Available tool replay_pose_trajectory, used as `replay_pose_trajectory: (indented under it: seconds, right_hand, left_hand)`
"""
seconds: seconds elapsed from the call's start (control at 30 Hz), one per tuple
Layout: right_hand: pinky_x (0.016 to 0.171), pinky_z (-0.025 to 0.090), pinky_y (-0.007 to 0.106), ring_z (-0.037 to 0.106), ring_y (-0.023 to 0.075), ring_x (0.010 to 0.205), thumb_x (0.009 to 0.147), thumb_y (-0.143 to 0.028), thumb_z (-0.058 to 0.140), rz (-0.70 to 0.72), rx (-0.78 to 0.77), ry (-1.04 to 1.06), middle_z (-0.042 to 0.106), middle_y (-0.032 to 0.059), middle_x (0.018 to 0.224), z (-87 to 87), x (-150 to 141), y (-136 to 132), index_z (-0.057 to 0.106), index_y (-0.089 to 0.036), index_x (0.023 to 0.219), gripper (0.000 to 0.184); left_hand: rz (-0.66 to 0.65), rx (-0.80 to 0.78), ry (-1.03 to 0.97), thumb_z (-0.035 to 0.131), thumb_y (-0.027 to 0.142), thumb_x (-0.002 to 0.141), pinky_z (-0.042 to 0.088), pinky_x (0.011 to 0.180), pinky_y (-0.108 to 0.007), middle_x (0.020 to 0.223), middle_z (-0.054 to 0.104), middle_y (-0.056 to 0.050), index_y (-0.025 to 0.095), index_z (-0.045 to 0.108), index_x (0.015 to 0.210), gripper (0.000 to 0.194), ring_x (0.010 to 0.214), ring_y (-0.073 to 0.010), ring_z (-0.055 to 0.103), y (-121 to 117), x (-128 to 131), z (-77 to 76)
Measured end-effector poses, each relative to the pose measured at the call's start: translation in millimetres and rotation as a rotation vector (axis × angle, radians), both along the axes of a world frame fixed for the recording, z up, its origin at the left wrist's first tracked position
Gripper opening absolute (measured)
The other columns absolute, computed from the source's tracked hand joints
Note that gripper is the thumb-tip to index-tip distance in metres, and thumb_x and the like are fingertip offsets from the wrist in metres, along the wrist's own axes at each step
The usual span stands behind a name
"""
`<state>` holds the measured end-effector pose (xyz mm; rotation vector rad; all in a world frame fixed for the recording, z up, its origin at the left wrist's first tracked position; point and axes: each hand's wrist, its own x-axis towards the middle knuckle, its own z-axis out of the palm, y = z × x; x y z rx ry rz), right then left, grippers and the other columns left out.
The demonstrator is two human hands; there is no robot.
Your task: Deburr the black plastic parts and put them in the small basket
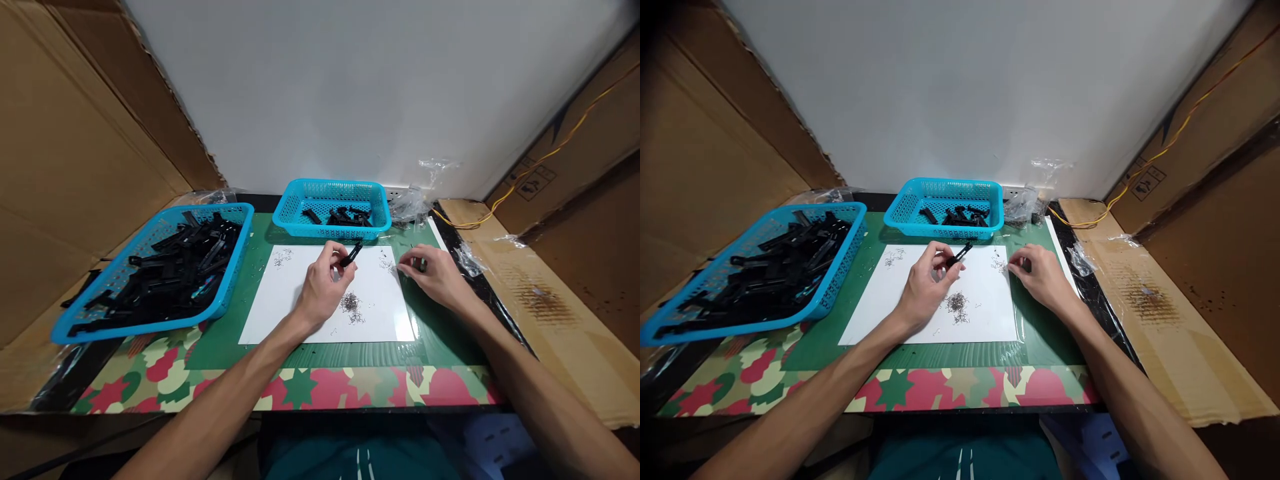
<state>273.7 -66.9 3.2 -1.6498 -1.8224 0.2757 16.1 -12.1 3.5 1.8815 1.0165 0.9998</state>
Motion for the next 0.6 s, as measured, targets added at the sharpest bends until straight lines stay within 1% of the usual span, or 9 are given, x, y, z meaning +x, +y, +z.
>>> replay_pose_trajectory:
  seconds: [0.07, 0.17, 0.27, 0.4, 0.5, 0.6]
  right_hand:
    - [0.070, 0.046, 0.032, 0.063, 0.0200, 0.073, 0.091, -0.028, 0.069, -0.013, -0.041, 0.017, 0.070, 0.0042, 0.080, -3.4, -5, 1, 0.076, -0.020, 0.084, 0.013]
    - [0.072, 0.045, 0.032, 0.063, 0.0200, 0.074, 0.090, -0.025, 0.070, -0.069, -0.054, 0.039, 0.071, 0.0039, 0.081, -8.2, -7, 3, 0.078, -0.020, 0.086, 0.010]
    - [0.072, 0.044, 0.032, 0.062, 0.0196, 0.074, 0.089, -0.025, 0.073, -0.060, -0.064, 0.051, 0.070, 0.0028, 0.080, -10.3, -5, 5, 0.079, -0.021, 0.089, 0.007]
    - [0.074, 0.043, 0.032, 0.061, 0.0193, 0.076, 0.088, -0.023, 0.072, -0.037, -0.102, 0.048, 0.070, 0.0037, 0.085, -14.2, 0, 7, 0.077, -0.020, 0.084, 0.007]
    - [0.075, 0.043, 0.033, 0.060, 0.0205, 0.081, 0.089, -0.023, 0.070, -0.021, -0.130, 0.019, 0.069, 0.0053, 0.091, -20.1, 5, 8, 0.075, -0.020, 0.084, 0.008]
    - [0.078, 0.043, 0.035, 0.061, 0.0227, 0.086, 0.089, -0.024, 0.070, -0.021, -0.134, -0.038, 0.069, 0.0062, 0.094, -23.8, 11, 10, 0.075, -0.021, 0.090, 0.006]
  left_hand:
    - [-0.007, 0.010, 0.001, 0.064, 0.031, 0.097, 0.047, 0.066, -0.029, 0.088, 0.073, -0.001, 0.023, 0.054, 0.108, 0.017, 0.076, -0.0160, 0.067, 0, 0, 1.2]
    - [-0.025, 0.046, 0.031, 0.061, 0.031, 0.099, 0.047, 0.067, -0.029, 0.089, 0.073, -0.001, 0.022, 0.062, 0.111, 0.015, 0.075, -0.0145, 0.064, -1, -1, 4.2]
    - [-0.066, 0.049, 0.039, 0.058, 0.034, 0.102, 0.048, 0.068, -0.028, 0.090, 0.073, 0.000, 0.022, 0.068, 0.113, 0.020, 0.074, -0.0139, 0.060, -3, -1, 5.6]
    - [-0.142, 0.051, 0.018, 0.053, 0.036, 0.106, 0.053, 0.077, -0.029, 0.100, 0.074, -0.003, 0.021, 0.069, 0.121, 0.027, 0.080, -0.0148, 0.062, -4, -2, 4.9]
    - [-0.154, 0.094, 0.027, 0.055, 0.031, 0.105, 0.051, 0.078, -0.030, 0.105, 0.072, -0.004, 0.021, 0.072, 0.117, 0.024, 0.080, -0.0145, 0.060, -4, -1, 5.5]
    - [-0.181, 0.116, 0.037, 0.055, 0.025, 0.103, 0.049, 0.075, -0.030, 0.104, 0.067, -0.004, 0.020, 0.075, 0.109, 0.022, 0.078, -0.0141, 0.057, -4, -1, 7.1]
